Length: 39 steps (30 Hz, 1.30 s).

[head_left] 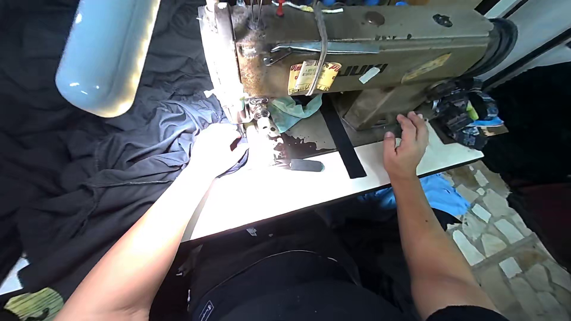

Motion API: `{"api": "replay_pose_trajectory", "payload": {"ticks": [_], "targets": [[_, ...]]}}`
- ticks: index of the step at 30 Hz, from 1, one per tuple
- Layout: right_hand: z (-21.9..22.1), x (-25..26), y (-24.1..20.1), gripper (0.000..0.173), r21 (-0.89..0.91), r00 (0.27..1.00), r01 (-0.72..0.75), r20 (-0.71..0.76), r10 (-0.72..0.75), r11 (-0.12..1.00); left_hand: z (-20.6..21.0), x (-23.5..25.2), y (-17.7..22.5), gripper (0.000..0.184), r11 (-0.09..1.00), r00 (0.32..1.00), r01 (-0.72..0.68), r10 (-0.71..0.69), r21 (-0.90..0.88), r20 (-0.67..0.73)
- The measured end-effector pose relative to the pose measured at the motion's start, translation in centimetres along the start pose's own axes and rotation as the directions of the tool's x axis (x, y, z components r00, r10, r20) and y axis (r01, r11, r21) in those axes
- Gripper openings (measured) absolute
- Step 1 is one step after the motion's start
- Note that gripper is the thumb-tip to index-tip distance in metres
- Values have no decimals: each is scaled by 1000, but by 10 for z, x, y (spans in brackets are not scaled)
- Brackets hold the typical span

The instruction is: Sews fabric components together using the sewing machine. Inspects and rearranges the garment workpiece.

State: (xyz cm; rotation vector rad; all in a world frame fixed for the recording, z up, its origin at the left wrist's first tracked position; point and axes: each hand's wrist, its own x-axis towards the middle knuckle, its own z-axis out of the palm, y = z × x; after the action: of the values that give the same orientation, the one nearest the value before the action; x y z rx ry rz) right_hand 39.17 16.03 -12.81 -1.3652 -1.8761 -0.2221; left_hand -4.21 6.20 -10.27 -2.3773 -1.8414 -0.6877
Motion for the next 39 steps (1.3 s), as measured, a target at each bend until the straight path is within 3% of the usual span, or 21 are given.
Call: {"api": "replay_pose_trajectory", "payload": {"ticks": [3, 5, 13, 16, 19, 21, 24, 28, 30, 33, 35, 39], "targets": [[-9, 5, -10, 41, -54, 955, -99, 276, 110, 994, 1, 0, 1, 40, 1000, 1000, 16, -16, 12, 4], [-15, 12, -13, 40, -69, 932, -119, 335, 135, 990, 3, -1, -1, 40, 1000, 1000, 0, 1, 8, -12], [-64, 91, -7, 53, -42, 998, -44, -52, 41, 998, 4, 0, 3, 42, 998, 998, 52, -53, 32, 18], [-79, 146, 10, 62, 88, 970, -239, -31, 243, 967, 5, -1, 3, 43, 998, 998, 58, -59, 25, 19], [-83, 193, 13, 56, 168, 865, -501, 98, 491, 849, 4, 0, 5, 43, 996, 996, 82, -83, 19, 23], [-73, 206, 29, 52, 191, 820, -572, 154, 552, 797, 5, -1, 5, 43, 997, 997, 77, -76, 23, -11], [-53, 184, 38, 50, 342, 837, -519, 15, 547, 784, 2, -2, 8, 44, 996, 996, 87, -87, 20, -13], [-21, 129, 59, 48, 665, 783, -437, -51, 620, 606, -10, 6, 10, 55, 996, 992, 94, -94, 12, 85], [-31, 134, 73, 49, 605, 823, -422, -57, 565, 676, -6, 6, -1, 48, 998, 996, 44, -47, 46, 79], [-53, 165, 77, 56, 375, 873, -444, -22, 487, 814, -11, 9, -9, 30, 997, 990, 33, -43, 74, 132], [-56, 173, 67, 53, 331, 866, -472, 2, 500, 817, -23, 15, -1, 24, 993, 978, 58, -78, 104, 195], [-41, 157, 56, 49, 441, 837, -457, -81, 541, 772, -26, 17, -4, 30, 989, 983, 64, -84, 130, 162]]}}
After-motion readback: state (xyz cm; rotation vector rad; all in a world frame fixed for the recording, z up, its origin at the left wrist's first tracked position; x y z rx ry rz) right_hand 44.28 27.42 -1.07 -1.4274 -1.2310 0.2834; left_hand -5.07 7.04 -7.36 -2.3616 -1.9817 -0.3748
